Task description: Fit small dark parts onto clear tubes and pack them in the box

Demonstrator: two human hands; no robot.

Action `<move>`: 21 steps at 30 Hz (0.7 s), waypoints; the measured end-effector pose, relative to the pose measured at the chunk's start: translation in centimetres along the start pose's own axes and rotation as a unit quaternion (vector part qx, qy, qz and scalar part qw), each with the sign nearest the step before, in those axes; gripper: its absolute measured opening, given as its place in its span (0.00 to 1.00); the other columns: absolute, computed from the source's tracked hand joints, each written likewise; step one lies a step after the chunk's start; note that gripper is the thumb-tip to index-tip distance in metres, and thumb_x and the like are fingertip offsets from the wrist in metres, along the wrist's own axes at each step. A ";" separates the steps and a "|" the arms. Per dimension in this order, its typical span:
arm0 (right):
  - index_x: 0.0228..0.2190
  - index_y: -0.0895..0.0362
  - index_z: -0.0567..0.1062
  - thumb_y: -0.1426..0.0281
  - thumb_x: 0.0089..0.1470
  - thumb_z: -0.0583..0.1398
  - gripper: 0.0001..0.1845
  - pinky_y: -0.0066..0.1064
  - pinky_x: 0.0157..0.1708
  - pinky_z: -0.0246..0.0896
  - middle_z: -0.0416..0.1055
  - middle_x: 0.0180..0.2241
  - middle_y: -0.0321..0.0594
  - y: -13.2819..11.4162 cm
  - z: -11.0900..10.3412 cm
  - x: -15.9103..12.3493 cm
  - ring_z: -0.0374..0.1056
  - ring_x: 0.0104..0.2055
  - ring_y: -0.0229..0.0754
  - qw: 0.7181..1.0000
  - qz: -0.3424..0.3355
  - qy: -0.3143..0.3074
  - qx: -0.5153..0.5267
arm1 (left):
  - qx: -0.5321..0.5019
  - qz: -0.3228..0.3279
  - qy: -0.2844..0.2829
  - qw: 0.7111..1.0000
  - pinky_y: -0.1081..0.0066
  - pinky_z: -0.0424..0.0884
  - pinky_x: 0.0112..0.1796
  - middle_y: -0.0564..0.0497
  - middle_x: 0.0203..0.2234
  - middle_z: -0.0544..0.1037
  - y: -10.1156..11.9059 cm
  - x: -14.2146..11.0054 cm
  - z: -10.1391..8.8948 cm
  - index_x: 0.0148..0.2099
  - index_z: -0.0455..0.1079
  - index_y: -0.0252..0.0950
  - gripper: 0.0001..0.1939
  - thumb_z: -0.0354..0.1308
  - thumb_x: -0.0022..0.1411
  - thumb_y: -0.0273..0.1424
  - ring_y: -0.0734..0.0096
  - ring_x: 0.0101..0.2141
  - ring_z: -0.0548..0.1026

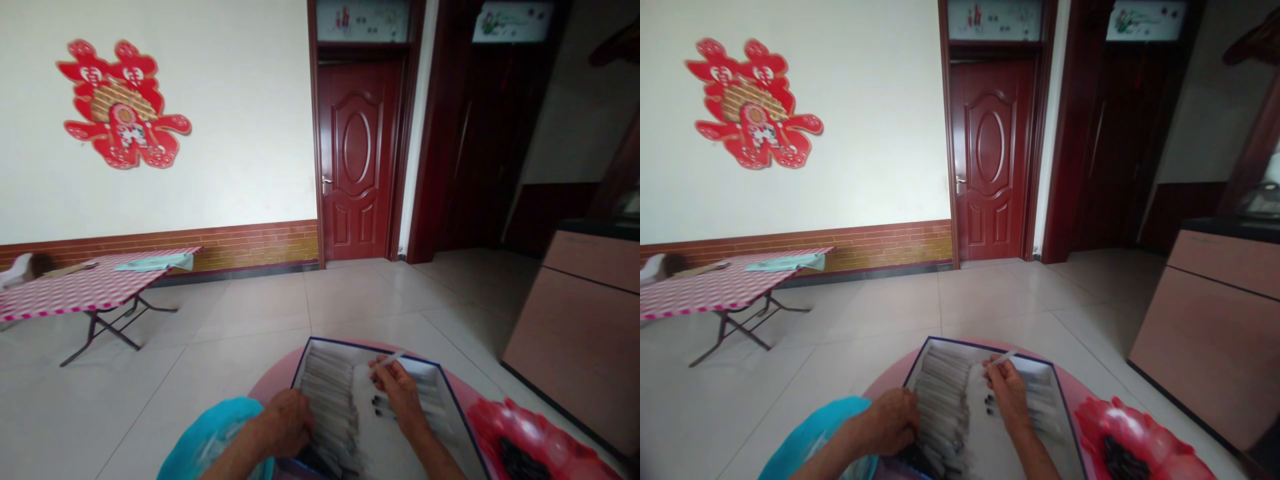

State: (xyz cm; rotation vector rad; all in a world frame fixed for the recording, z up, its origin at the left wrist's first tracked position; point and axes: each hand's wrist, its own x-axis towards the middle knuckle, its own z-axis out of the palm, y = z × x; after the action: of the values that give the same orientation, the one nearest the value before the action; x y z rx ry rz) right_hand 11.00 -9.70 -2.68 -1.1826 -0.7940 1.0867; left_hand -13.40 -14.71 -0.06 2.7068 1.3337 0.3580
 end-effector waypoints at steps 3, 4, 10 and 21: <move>0.31 0.58 0.73 0.58 0.31 0.64 0.23 0.29 0.25 0.64 0.75 0.27 0.38 0.0 0.0 0.0 0.68 0.27 0.39 1.000 -0.002 -0.001 -0.008 | 0.021 0.013 -0.033 0.999 0.69 0.67 0.36 0.53 0.20 0.76 0.5 0.0 -0.6 0.24 0.73 0.43 0.11 0.50 0.51 0.29 0.66 0.29 0.73; 0.31 0.58 0.73 0.58 0.31 0.64 0.23 0.30 0.25 0.64 0.75 0.27 0.39 0.0 0.0 0.0 0.69 0.28 0.40 1.000 -0.003 0.000 -0.011 | 0.039 0.013 -0.054 0.998 0.68 0.68 0.35 0.52 0.21 0.76 0.8 0.1 -0.8 0.25 0.74 0.43 0.11 0.50 0.50 0.28 0.65 0.28 0.73; 0.31 0.57 0.73 0.57 0.31 0.64 0.23 0.30 0.26 0.65 0.76 0.27 0.38 -0.1 -0.1 0.2 0.69 0.28 0.40 1.000 -0.011 -0.007 -0.021 | 0.119 0.013 -0.189 0.975 0.69 0.69 0.31 0.49 0.25 0.78 2.1 1.0 -2.2 0.34 0.76 0.39 0.13 0.52 0.48 0.26 0.62 0.30 0.74; 0.32 0.57 0.72 0.61 0.37 0.63 0.18 0.27 0.25 0.63 0.76 0.28 0.37 0.4 -0.1 0.5 0.68 0.27 0.37 1.000 -0.009 -0.014 -0.017 | 0.047 0.004 -0.196 0.979 0.69 0.69 0.34 0.51 0.26 0.78 2.1 1.4 -2.1 0.33 0.76 0.41 0.12 0.52 0.49 0.28 0.62 0.32 0.74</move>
State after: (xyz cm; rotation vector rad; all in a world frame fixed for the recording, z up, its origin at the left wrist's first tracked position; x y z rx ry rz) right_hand 11.16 -9.30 -3.08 -1.1882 -0.8462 1.0821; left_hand -11.51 -14.91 2.65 2.6656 1.2501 -0.2359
